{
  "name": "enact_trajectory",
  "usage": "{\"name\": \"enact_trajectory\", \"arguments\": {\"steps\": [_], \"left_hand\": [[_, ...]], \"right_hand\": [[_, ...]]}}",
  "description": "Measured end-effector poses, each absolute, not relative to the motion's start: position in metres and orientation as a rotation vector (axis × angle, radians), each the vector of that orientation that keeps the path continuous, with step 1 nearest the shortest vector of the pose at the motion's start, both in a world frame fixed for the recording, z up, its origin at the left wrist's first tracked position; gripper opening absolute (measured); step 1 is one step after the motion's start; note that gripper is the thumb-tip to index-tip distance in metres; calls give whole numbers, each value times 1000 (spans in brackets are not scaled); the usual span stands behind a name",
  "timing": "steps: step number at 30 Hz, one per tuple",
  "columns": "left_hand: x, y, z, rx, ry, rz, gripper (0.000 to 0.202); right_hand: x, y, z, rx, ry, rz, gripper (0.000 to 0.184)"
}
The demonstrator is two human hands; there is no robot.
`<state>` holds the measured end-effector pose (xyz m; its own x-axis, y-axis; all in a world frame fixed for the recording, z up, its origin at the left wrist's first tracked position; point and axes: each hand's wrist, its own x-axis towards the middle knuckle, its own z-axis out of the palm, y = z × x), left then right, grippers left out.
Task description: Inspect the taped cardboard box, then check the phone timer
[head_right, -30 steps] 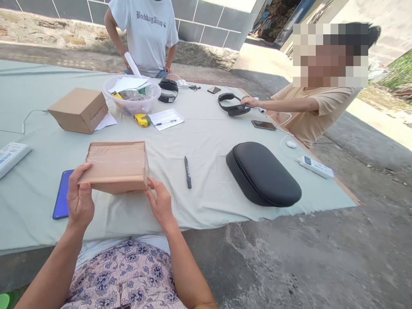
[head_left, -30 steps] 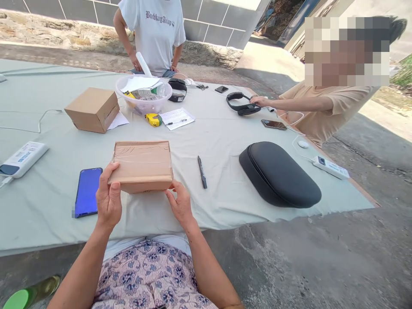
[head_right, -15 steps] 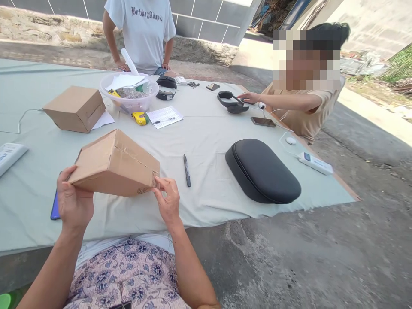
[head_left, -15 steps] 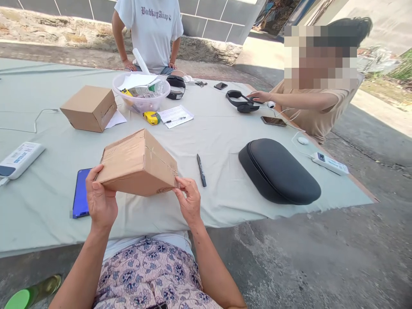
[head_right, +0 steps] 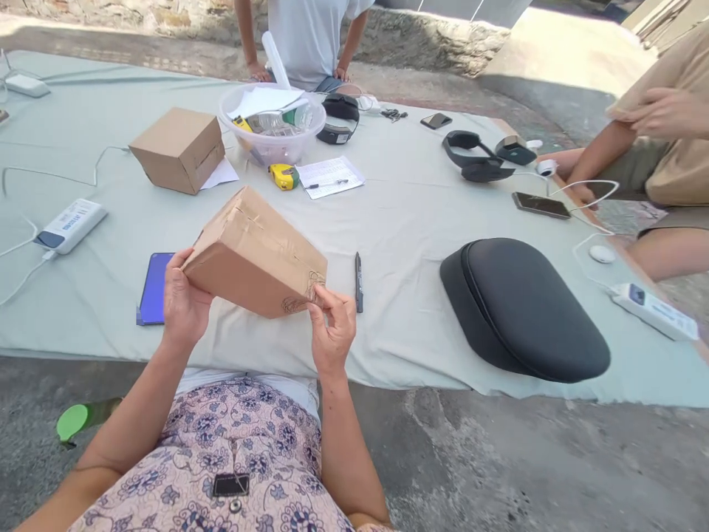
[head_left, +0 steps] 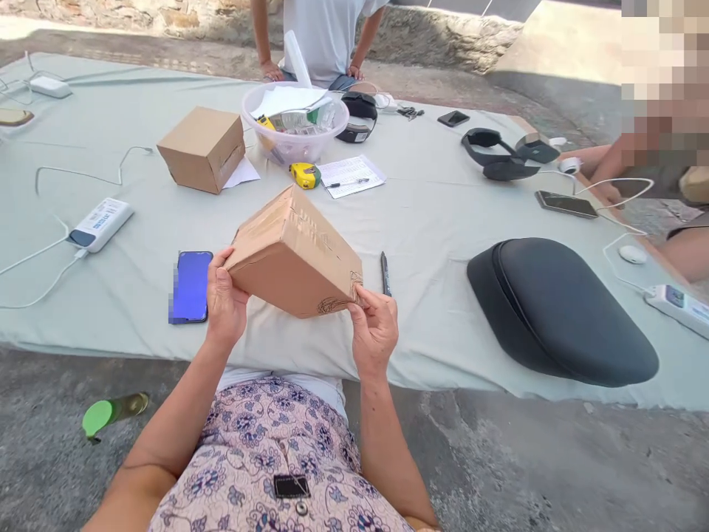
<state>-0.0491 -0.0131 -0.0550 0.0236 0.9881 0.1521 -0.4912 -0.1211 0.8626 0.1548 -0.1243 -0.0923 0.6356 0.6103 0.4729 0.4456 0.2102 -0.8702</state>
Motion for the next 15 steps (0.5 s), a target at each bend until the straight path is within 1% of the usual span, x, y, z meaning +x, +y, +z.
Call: {"name": "enact_trajectory", "arguments": {"steps": [10,13,15], "left_hand": [[-46,-17,-64,741,751,1399,51],[-45,-21,-66,712,775,1360,53],[-45,-23,-69,678,796,1335,52]], "right_hand": [[155,-123,-94,-1410,-958,157,30],[154,-122,-95,-1394,-915,198,37],[154,-121,-97,-1385,-870,243,46]]}}
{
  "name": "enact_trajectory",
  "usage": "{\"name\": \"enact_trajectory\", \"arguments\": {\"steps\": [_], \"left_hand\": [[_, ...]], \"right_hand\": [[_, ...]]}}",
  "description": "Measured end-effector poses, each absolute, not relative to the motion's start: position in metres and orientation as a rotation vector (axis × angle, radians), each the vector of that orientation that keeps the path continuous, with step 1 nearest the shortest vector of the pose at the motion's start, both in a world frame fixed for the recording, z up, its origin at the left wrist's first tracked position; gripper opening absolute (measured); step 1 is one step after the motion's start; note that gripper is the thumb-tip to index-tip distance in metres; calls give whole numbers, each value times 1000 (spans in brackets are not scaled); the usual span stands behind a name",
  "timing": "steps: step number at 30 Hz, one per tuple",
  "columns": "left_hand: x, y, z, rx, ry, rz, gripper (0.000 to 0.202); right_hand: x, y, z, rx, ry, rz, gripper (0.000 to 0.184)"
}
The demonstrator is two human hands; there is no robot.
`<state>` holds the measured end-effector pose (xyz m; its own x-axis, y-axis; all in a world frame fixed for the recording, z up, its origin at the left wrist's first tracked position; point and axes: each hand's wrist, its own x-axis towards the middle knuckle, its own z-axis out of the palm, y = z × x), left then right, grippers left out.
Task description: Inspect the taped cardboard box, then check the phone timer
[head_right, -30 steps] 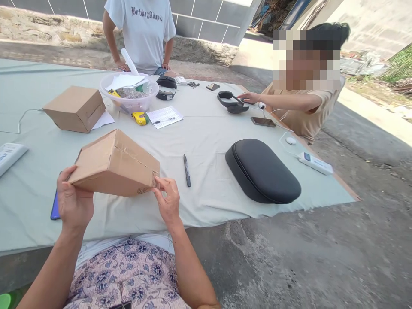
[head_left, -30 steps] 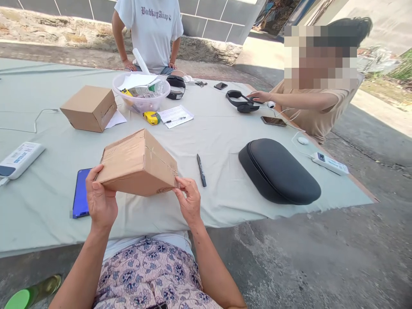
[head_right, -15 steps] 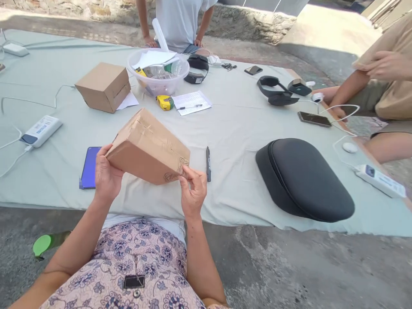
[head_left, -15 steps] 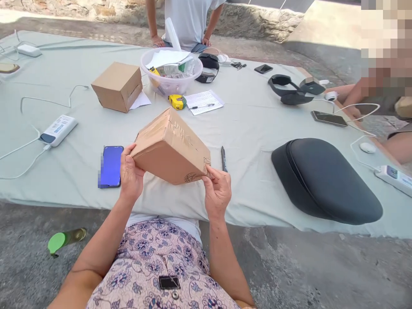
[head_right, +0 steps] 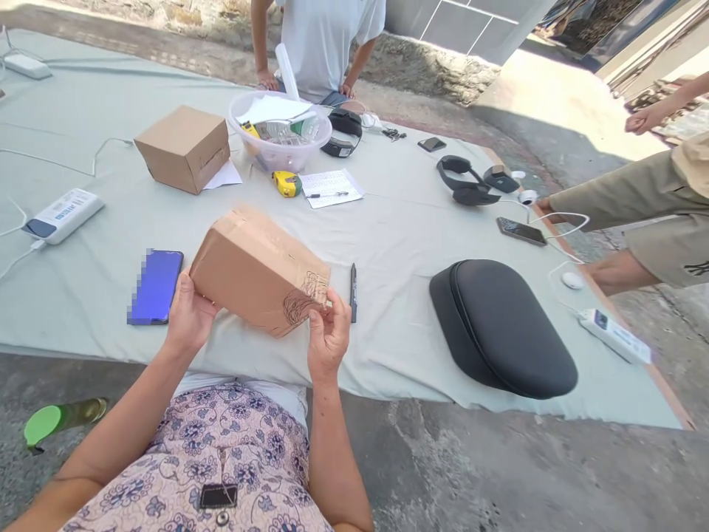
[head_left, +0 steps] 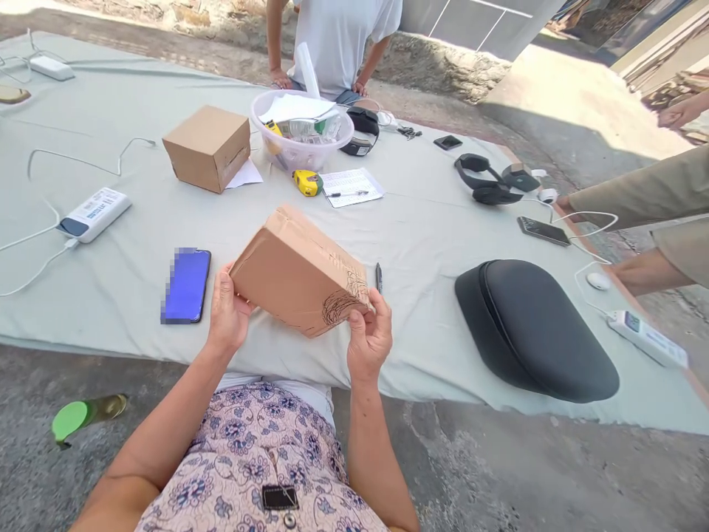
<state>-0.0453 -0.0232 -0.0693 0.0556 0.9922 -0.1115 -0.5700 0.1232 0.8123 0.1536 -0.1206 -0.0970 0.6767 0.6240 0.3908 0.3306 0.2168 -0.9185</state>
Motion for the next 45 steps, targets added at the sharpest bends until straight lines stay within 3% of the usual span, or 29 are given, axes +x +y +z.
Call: {"name": "enact_trajectory", "arguments": {"steps": [4,8,13,20,26,35,41,45], "left_hand": [[-47,-25,-80,555,856,1274,45],[-47,-25,-86,464,900,1220,42],[-48,-27,-84,451,914,1203,42],[-56,-27,-92,832,1152,1162,45],[-59,-30,-89,1193,1286,1341,29],[-61,-35,-82,1355,1356,1382,42],[-65,-31,-80,1532,1346,1278,81],[-70,-31,-81,1368,1154,1318,84]], "right_hand": [[155,-120,-105,-1446,-895,341,61],[154,-121,-111,-1510,-1055,367,58],[151,-125,-110,-1560,-1226,348,66],[152,-127,-112,-1604,-1130,372,61],[147,-126,-103,-1552,-1140,281,59],[146,-126,-82,-1569,-1142,227,50],[145,-127,-88,-1558,-1085,271,50],[139,-130,-68,-1510,-1211,109,51]]}}
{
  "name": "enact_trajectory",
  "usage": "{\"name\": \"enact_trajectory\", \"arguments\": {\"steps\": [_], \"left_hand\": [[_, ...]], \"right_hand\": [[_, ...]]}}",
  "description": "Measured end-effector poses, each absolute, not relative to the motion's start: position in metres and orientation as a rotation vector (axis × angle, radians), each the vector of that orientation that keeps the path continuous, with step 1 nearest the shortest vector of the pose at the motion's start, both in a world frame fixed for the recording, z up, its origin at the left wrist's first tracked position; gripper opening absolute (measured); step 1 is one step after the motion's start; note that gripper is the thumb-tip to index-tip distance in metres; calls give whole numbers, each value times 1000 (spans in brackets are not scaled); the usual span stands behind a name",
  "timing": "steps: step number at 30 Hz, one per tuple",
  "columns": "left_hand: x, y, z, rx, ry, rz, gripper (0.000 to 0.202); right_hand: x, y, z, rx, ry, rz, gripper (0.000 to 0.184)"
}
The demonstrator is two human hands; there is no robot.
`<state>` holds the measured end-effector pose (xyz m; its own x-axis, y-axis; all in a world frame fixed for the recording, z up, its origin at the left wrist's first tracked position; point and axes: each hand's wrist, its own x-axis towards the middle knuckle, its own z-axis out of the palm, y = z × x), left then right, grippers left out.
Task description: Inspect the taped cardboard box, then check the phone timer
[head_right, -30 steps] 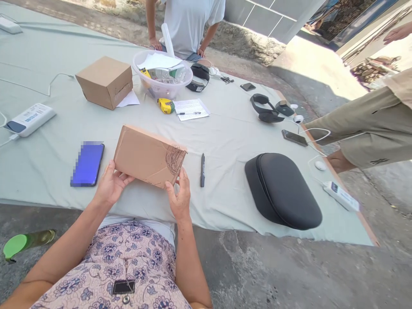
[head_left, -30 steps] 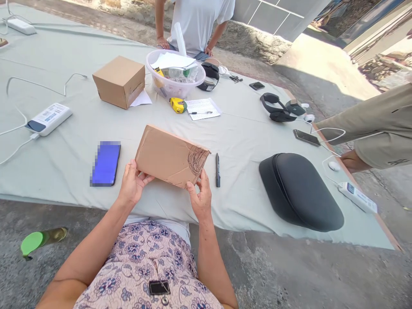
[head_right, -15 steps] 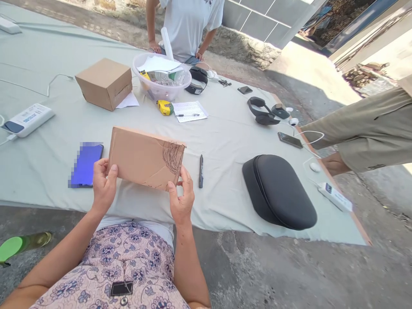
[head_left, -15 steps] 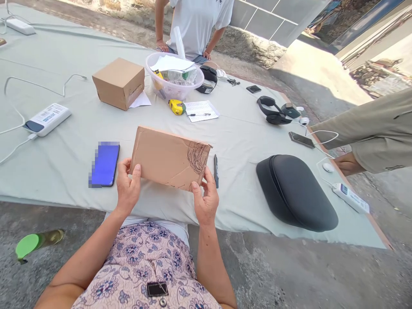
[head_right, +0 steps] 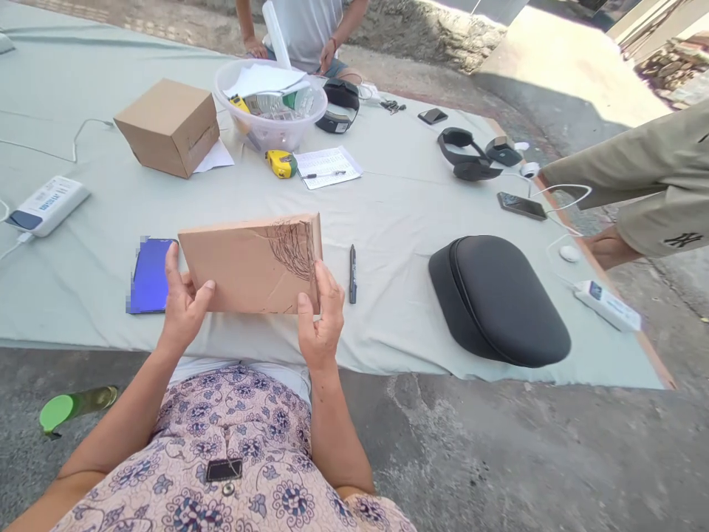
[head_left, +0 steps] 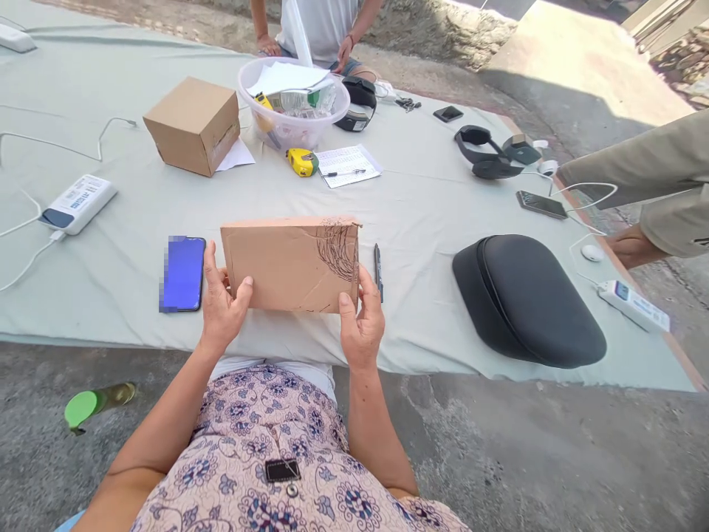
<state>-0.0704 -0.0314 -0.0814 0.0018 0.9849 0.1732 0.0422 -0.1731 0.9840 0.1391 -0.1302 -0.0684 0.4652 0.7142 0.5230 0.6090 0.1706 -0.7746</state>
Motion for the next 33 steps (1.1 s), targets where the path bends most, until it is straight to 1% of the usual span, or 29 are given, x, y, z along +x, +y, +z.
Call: {"name": "enact_trajectory", "arguments": {"steps": [2,6,7,9,11,13,16,20,24,26,29,33], "left_hand": [[-71,-33,-82,1267,1045,1261,81],[-73,-33,-83,1273,981,997,61],[-74,-33,-82,1300,1004,961,62],[-79,-31,-77,1364,1105,1008,75],[-84,-30,-67,1470,1205,1172,91],[-85,-29,-50,1620,1221,1340,94],[-78,-27,-16,1761,1059,1420,85],[-57,-23,16,1677,819,1342,76],[-47,-21,19,1794,792,1207,51],[-46,-24,16,1918,842,1173,45],[-44,-29,15,2053,972,1161,44],[-42,-29,17,2185,1069,1121,48]], "right_hand": [[137,-131,-55,-1488,-1247,-4,51],[136,-133,-36,-1467,-1322,-167,51],[135,-133,-33,-1468,-1345,-183,51],[134,-134,-30,-1464,-1387,-202,53],[132,-135,-29,-1444,-1421,-210,54],[129,-135,-27,-1435,-1447,-207,53],[125,-136,-23,-1455,-1475,-182,48],[121,-137,-20,-1413,-1550,-139,48],[122,-137,-22,-1382,-1567,-133,44],[124,-135,-23,-1357,-1565,-131,43],[127,-130,-25,-1316,-1555,-134,43],[133,-124,-27,-1262,-1534,-105,44]]}}
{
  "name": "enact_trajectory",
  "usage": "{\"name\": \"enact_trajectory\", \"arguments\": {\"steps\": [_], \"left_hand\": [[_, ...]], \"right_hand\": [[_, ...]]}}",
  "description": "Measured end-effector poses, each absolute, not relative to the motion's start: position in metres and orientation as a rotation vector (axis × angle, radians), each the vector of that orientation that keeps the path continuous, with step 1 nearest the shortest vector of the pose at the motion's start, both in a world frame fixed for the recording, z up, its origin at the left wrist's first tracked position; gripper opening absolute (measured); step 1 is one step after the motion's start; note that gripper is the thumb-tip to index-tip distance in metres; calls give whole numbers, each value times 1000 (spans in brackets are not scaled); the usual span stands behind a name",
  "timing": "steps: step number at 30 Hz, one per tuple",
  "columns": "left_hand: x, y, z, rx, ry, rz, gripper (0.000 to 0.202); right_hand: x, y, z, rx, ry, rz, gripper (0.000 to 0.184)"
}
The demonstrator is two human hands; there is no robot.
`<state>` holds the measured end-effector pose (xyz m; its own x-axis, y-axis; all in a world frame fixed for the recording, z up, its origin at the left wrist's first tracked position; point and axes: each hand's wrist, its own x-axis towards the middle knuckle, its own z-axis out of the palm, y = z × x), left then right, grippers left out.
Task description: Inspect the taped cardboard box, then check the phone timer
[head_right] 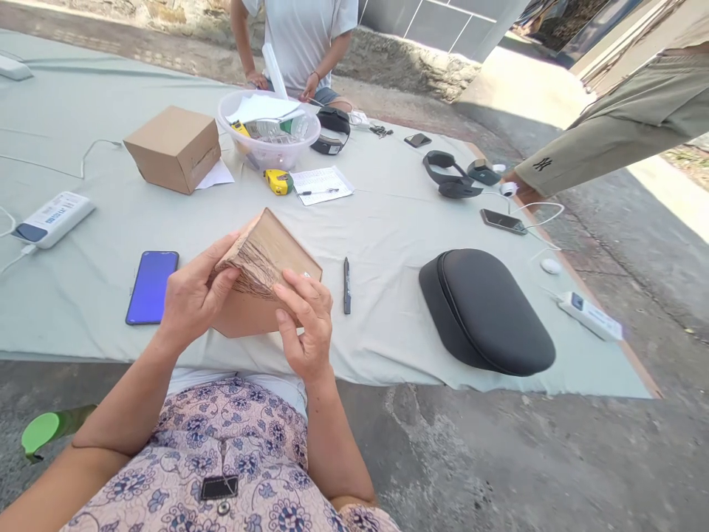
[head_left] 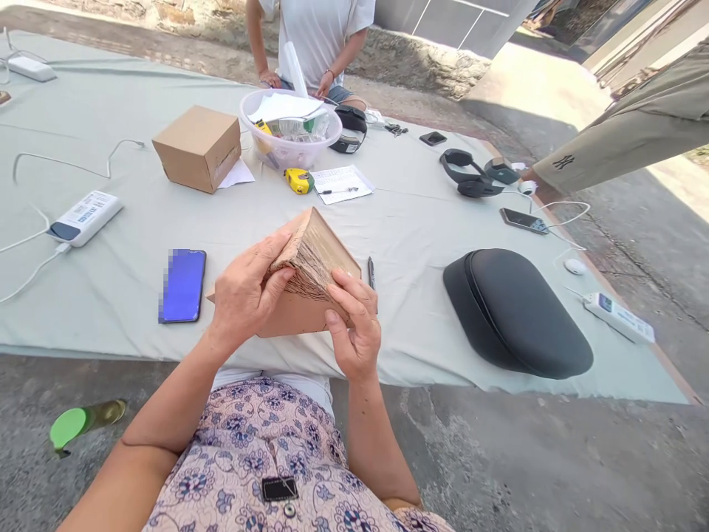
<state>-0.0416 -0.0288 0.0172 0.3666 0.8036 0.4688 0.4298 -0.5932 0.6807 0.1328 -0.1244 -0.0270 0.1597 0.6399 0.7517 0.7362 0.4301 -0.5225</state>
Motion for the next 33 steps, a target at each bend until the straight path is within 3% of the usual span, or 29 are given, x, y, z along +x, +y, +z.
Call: {"name": "enact_trajectory", "arguments": {"steps": [12,14,16,22,27,33], "left_hand": [[-45,-18,10,2336,1017,1036,52],[-42,-19,8,2349,1024,1063,51],[-39,-20,6,2359,1020,1088,50],[-39,-19,4,2331,1052,1067,54],[-40,-19,7,2272,1144,987,76],[-34,-19,9,2293,1160,967,73]], "right_hand": [[157,-111,-40,-1118,-1421,137,33],[170,-106,-49,-1080,-1286,204,38],[188,-99,-60,-1230,-1119,217,41],[231,-80,-93,-2243,-1008,229,46],[227,-84,-110,-2285,-951,291,39],[226,-90,-113,-2099,-905,406,34]]}}
